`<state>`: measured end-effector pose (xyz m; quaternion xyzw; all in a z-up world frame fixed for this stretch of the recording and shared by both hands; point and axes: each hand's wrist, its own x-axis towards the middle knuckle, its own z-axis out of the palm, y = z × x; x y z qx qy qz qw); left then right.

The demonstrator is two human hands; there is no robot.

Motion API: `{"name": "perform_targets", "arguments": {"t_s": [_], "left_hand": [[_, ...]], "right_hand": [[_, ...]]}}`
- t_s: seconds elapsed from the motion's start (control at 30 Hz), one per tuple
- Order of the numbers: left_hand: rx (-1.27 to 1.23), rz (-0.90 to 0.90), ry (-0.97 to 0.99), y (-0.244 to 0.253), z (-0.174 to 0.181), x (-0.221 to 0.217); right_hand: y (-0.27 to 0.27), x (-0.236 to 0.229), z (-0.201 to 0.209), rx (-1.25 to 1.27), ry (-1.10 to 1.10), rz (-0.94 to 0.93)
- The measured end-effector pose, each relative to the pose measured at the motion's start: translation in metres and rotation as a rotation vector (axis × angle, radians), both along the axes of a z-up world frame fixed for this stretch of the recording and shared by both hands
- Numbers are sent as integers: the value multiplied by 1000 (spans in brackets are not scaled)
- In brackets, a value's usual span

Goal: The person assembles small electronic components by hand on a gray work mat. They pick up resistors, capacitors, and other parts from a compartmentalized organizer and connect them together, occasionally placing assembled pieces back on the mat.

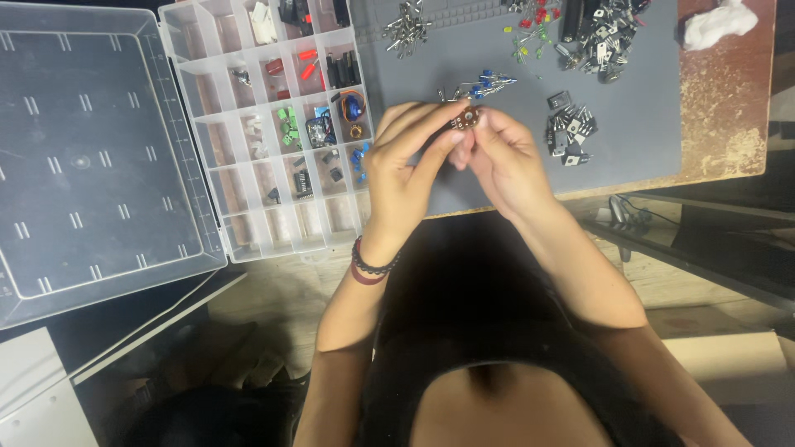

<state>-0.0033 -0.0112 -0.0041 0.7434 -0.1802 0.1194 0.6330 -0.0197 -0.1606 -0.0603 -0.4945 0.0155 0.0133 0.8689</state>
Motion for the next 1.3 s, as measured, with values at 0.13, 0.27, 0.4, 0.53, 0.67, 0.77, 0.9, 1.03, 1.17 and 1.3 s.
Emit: {"name": "perform_targets", "arguments": {"t_s": [0.13, 0.27, 0.4, 0.53, 0.67, 0.77, 0.9, 1.03, 1.17, 1.3], "left_hand": [[-141, -115, 121, -2, -2, 0], [-448, -297, 328, -6, 7, 1], [-526, -403, 401, -3, 4, 5], [-557, -381, 404, -7, 1, 5], [-400, -215, 228, -6, -7, 6], [-276, -80, 111, -8, -10, 1], [-152, 145, -16, -20, -8, -14], [-136, 202, -51, -30, -5, -24], [-192, 205, -36, -31, -3, -30], [-261, 154, 35, -27, -9, -28]], "right_hand": [[-3, 2, 8, 263, 129, 174], [-4, 5, 9, 416, 129, 361], [-5, 5, 9, 529, 142, 481], [-6, 6, -3, 562, 188, 445], [-11, 6, -15, 582, 207, 338], [-11, 7, -7, 591, 231, 280], [0, 8, 7, 454, 166, 106], [-6, 11, -19, 275, 52, 0], [-6, 11, -14, 21, -91, -123], [5, 6, 7, -159, -200, -273]]}}
